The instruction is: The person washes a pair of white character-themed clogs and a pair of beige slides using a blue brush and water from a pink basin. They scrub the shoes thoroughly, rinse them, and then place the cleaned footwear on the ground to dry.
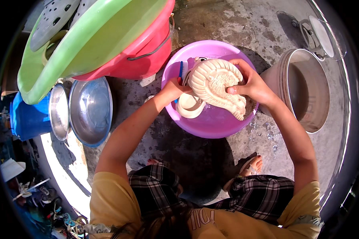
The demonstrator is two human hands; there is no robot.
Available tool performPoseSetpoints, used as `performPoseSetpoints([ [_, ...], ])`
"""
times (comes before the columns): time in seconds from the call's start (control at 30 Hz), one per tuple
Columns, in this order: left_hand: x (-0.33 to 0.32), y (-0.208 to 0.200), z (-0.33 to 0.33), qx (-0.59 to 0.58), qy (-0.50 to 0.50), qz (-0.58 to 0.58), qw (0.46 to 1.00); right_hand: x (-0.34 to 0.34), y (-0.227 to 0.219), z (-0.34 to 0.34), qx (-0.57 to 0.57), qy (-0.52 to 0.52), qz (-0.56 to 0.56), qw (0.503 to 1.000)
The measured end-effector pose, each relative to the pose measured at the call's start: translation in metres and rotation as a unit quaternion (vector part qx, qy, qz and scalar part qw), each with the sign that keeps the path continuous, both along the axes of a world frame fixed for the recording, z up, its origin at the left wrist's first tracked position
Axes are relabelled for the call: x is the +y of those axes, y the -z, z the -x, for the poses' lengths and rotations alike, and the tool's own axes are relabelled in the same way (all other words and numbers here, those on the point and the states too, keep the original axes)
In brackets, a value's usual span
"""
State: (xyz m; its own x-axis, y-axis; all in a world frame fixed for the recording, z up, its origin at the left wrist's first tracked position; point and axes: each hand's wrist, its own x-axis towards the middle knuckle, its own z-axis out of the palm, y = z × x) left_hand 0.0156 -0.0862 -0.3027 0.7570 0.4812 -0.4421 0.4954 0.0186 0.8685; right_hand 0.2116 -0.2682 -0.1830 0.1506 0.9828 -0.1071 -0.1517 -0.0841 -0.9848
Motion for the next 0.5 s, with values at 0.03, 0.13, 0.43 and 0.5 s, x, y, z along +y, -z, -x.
performPoseSetpoints([
  [0.03, -0.004, 0.002, -0.001, 0.002, -0.016, 0.023, 1.000, 0.000, 0.000, -0.006, 0.091, 0.058, 0.012, 0.994],
  [0.13, -0.021, 0.012, -0.002, 0.103, -0.006, -0.117, 0.988, 0.004, -0.007, -0.007, 0.233, 0.235, 0.031, 0.943],
  [0.43, -0.033, -0.005, -0.006, 0.161, 0.139, -0.205, 0.955, 0.013, -0.030, -0.017, 0.094, 0.248, 0.024, 0.964],
  [0.5, -0.023, -0.020, -0.014, 0.066, 0.046, -0.118, 0.990, 0.010, -0.029, -0.013, 0.000, 0.241, 0.009, 0.970],
])
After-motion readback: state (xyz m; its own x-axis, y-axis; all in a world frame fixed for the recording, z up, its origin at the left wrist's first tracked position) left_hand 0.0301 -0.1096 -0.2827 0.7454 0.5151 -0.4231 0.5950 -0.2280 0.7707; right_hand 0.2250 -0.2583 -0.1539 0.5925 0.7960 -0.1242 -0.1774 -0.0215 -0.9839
